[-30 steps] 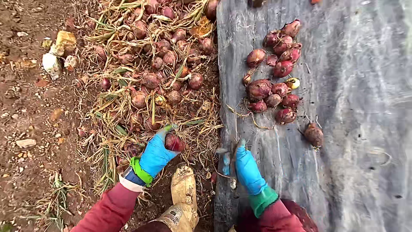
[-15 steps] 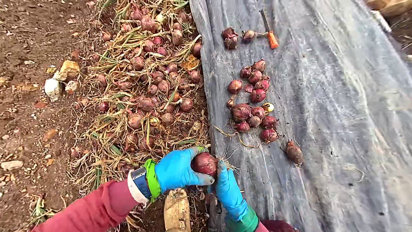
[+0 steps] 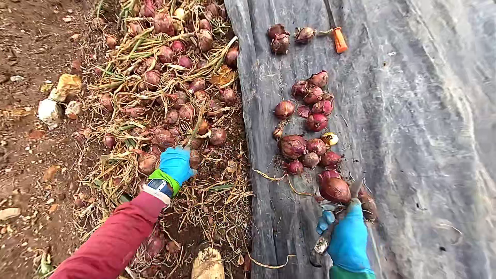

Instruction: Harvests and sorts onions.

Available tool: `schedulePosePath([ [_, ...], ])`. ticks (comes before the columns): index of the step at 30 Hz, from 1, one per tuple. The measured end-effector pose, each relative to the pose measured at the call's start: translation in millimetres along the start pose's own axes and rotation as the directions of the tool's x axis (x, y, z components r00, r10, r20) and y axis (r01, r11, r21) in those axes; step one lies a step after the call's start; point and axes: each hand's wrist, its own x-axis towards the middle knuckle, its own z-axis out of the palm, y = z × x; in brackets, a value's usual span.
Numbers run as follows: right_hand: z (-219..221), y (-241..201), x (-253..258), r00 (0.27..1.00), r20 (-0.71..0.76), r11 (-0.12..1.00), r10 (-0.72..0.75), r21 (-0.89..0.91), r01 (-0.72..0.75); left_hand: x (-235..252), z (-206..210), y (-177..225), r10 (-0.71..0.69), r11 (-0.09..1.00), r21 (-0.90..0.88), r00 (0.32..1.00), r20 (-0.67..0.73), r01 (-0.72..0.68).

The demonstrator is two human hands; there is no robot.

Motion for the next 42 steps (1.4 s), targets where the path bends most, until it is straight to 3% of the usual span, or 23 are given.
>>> schedulePosePath([
  [3, 18, -34, -12, 0.976, 0.084, 0.980, -0.200, 0.028, 0.198, 25, 12, -7, 0.039, 0.999, 0.026, 0.999, -0.033, -0.038],
  [7, 39, -17, -10, 0.987, 0.043, 0.963, -0.157, -0.214, 0.162, 3, 13, -14, 0.148, 0.988, -0.033, 0.986, -0.076, -0.150],
  [11, 39, -52, -41, 0.913, 0.147, 0.924, -0.381, 0.091, 0.371, -33, -16, 1, 0.159, 0.892, -0.375, 0.952, -0.262, -0.253],
  [14, 42, -28, -59, 0.908, 0.279, 0.949, -0.313, 0.054, 0.311, -92, -45, 17, 0.202, 0.714, -0.620, 0.943, -0.263, -0.326],
  [15, 44, -12, -66, 0.878, 0.399, 0.958, -0.266, 0.004, 0.288, -108, -54, 24, 0.241, 0.641, -0.683, 0.936, -0.256, -0.351],
  [17, 46, 22, -89, 0.748, 0.643, 0.957, -0.168, -0.077, 0.281, -140, -63, 40, 0.352, 0.533, -0.775, 0.922, -0.161, -0.339],
  [19, 48, 46, -122, 0.656, 0.747, 0.951, -0.106, -0.116, 0.286, -167, -62, 50, 0.489, 0.512, -0.811, 0.872, 0.004, -0.284],
  [23, 40, 71, -157, 0.609, 0.781, 0.917, -0.139, -0.131, 0.377, -204, -64, 47, 0.633, 0.637, -0.655, 0.761, 0.143, -0.407],
  [26, 31, 74, -171, 0.630, 0.768, 0.911, -0.117, -0.170, 0.377, -211, -62, 39, 0.688, 0.635, -0.599, 0.710, 0.150, -0.488],
  [28, 25, 71, -177, 0.651, 0.754, 0.920, -0.085, -0.191, 0.341, -209, -54, 34, 0.707, 0.597, -0.647, 0.692, 0.145, -0.475],
  [31, 16, 69, -181, 0.623, 0.770, 0.931, -0.139, -0.113, 0.348, -207, -39, 34, 0.717, 0.464, -0.801, 0.692, 0.089, -0.378],
  [34, 19, 66, -179, 0.618, 0.770, 0.940, -0.159, -0.074, 0.333, -212, -19, 41, 0.684, 0.217, -0.965, 0.729, 0.042, -0.148],
  [37, 26, 61, -171, 0.628, 0.768, 0.951, -0.129, -0.084, 0.298, -213, -3, 51, 0.660, -0.018, -1.000, 0.751, 0.007, 0.025],
  [40, 29, 66, -161, 0.560, 0.818, 0.951, -0.133, -0.054, 0.305, -208, -8, 47, 0.714, -0.016, -0.999, 0.700, 0.015, 0.037],
  [42, 31, 66, -161, 0.515, 0.843, 0.941, -0.153, -0.035, 0.337, -204, -20, 40, 0.751, 0.085, -0.994, 0.660, 0.023, -0.063],
])
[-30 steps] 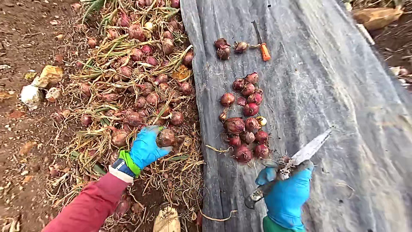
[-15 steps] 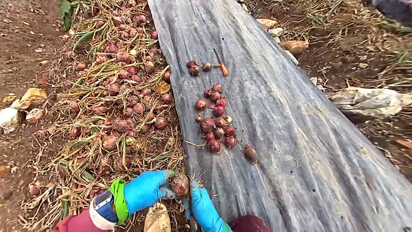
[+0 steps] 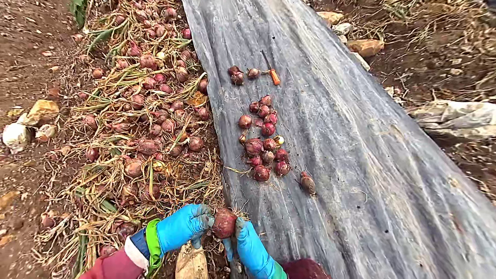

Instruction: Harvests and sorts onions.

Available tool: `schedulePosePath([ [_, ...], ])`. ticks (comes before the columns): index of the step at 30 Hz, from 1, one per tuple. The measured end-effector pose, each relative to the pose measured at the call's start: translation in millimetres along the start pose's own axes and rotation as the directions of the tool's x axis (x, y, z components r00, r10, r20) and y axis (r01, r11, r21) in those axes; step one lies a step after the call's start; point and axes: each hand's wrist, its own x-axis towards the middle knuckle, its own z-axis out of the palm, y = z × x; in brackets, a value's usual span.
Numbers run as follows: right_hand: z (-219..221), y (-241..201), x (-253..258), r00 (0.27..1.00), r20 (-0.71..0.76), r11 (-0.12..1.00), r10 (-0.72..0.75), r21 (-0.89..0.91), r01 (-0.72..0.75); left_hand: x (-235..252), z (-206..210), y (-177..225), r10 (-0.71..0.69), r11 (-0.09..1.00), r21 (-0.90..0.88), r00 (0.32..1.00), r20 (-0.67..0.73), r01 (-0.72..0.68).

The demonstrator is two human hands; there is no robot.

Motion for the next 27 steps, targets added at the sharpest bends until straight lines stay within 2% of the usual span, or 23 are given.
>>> schedulePosePath([
  [1, 0, -3, 1, 1.000, 0.003, 1.000, 0.001, -0.023, -0.001, -2, -6, 6, -0.013, 0.993, 0.114, 1.000, -0.013, 0.015],
  [3, -4, -10, 2, 0.998, -0.005, 0.997, 0.069, -0.042, -0.069, -5, -20, 14, -0.010, 0.942, 0.332, 0.989, -0.145, 0.058],
  [4, -7, -12, 0, 0.996, -0.014, 0.996, 0.084, -0.027, -0.084, -6, -26, 15, 0.001, 0.929, 0.360, 0.971, -0.239, 0.087],
  [6, -9, -9, 0, 0.991, -0.075, 0.994, 0.107, 0.024, -0.106, -7, -29, 17, 0.032, 0.956, 0.280, 0.918, -0.395, 0.087],
  [7, -10, -5, 1, 0.985, -0.079, 0.987, 0.157, -0.007, -0.158, -7, -25, 18, 0.047, 0.962, 0.263, 0.905, -0.424, 0.073],
  [8, -12, 2, 2, 0.972, -0.040, 0.969, 0.231, -0.085, -0.233, -8, -17, 23, 0.038, 0.936, 0.334, 0.911, -0.411, 0.112],
  [9, -15, 8, 3, 0.954, 0.037, 0.940, 0.297, -0.186, -0.285, -6, -7, 33, -0.021, 0.855, 0.478, 0.934, -0.357, 0.202],
  [10, -17, 12, 4, 0.937, 0.107, 0.913, 0.333, -0.285, -0.292, -2, 6, 45, -0.119, 0.715, 0.640, 0.951, -0.285, 0.281],
  [11, -18, 12, 6, 0.930, 0.141, 0.895, 0.340, -0.353, -0.273, 5, 21, 53, -0.207, 0.572, 0.765, 0.954, -0.215, 0.296],
  [13, -19, 9, 6, 0.941, 0.115, 0.890, 0.318, -0.378, -0.255, 18, 44, 57, -0.258, 0.403, 0.881, 0.955, -0.150, 0.247],
  [15, -24, 4, 4, 0.971, 0.006, 0.938, 0.237, -0.263, -0.227, 29, 41, 63, -0.190, 0.350, 0.899, 0.960, -0.207, 0.264],
  [16, -30, 0, 6, 0.983, -0.078, 0.971, 0.164, -0.162, -0.175, 39, 28, 63, -0.138, 0.341, 0.882, 0.945, -0.296, 0.326],
  [17, -38, -5, 8, 0.982, -0.162, 0.990, 0.092, -0.089, -0.108, 51, 6, 61, -0.103, 0.337, 0.846, 0.909, -0.403, 0.414],
  [19, -74, -14, 10, 0.964, -0.262, 0.996, 0.034, -0.066, -0.053, 78, -52, 45, -0.025, 0.376, 0.747, 0.812, -0.584, 0.549],
  [21, -124, -25, 6, 0.916, -0.372, 0.972, 0.150, -0.114, -0.205, 108, -104, 26, 0.028, 0.447, 0.669, 0.738, -0.675, 0.594],
  [23, -185, -40, -13, 0.830, -0.510, 0.939, 0.227, -0.111, -0.325, 143, -140, 3, 0.026, 0.507, 0.607, 0.693, -0.721, 0.612],
  [24, -216, -55, -32, 0.810, -0.559, 0.951, 0.179, -0.112, -0.288, 158, -152, -8, 0.005, 0.531, 0.572, 0.673, -0.740, 0.625],
  [26, -268, -98, -73, 0.777, -0.623, 0.991, -0.091, -0.134, 0.008, 182, -167, -27, -0.056, 0.550, 0.505, 0.632, -0.773, 0.665],
  [27, -289, -122, -86, 0.735, -0.644, 0.977, -0.212, -0.145, 0.154, 189, -169, -32, -0.065, 0.535, 0.490, 0.611, -0.789, 0.688],
])
